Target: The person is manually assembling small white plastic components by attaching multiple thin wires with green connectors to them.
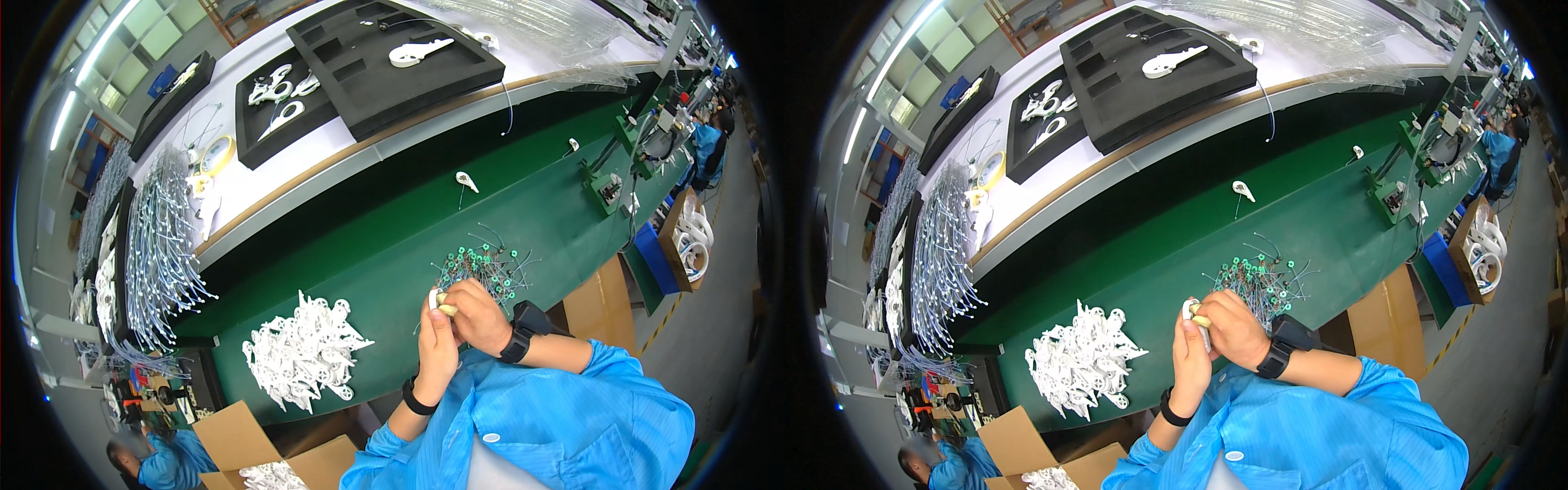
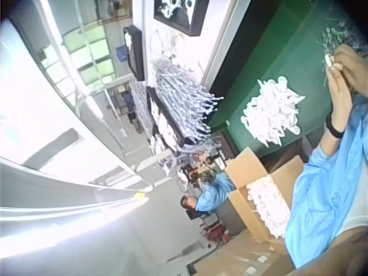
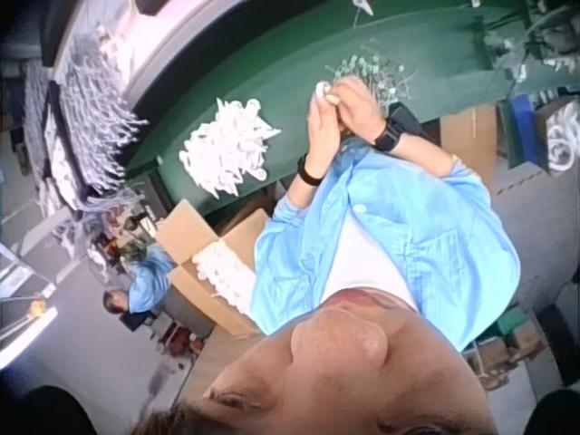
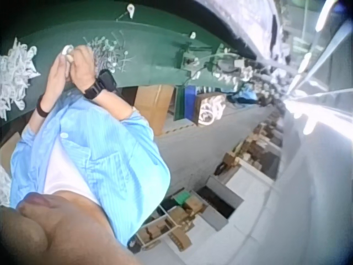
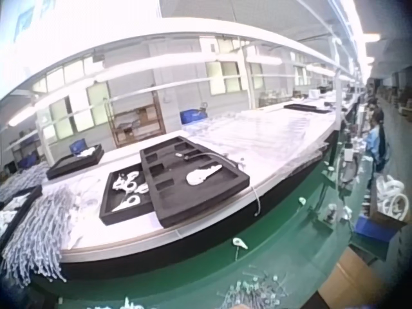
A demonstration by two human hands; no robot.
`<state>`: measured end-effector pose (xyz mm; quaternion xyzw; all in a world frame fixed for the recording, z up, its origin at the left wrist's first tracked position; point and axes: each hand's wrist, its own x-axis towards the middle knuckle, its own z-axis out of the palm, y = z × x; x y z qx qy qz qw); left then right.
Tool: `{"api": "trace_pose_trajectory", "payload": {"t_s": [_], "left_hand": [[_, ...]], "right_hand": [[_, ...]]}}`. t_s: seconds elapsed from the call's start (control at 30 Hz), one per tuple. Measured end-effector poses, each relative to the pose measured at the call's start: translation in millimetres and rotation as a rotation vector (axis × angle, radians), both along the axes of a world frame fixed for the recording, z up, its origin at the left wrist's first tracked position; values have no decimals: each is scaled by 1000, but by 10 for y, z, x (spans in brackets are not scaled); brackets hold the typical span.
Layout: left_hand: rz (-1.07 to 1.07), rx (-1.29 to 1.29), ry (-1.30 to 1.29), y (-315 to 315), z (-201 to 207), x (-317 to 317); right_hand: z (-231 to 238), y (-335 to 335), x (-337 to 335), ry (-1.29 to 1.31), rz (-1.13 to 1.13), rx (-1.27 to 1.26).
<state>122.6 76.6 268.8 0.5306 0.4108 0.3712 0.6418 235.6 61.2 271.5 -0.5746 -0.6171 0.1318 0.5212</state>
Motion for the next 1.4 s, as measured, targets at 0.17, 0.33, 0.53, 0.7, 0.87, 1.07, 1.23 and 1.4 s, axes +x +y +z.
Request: {"api": "trace_pose_trajectory", "payload": {"t_s": [0.17,0.33,0.53,0.7,0.87,1.07,1.23,1.4], "left_hand": [[-38,13,148,31,-6,-71],[-27,34,242,59,-33,-81],[74,304,205,82,-187,-23],[-64,-141,51,144,155,-71],[-144,-373,-163,183,317,-133],[-183,-396,-211,183,298,-158],[-158,-315,-151,166,250,-150],[-60,-251,-77,142,92,-149]], "right_hand": [[10,51,-20,-20,28,-77],[-48,104,-77,173,31,-223],[-96,107,-80,119,6,-85],[26,100,122,-55,83,-112],[335,14,277,314,261,-318],[395,-34,321,180,300,-235],[365,45,200,-47,173,-146],[172,97,22,-56,99,-124]]}}
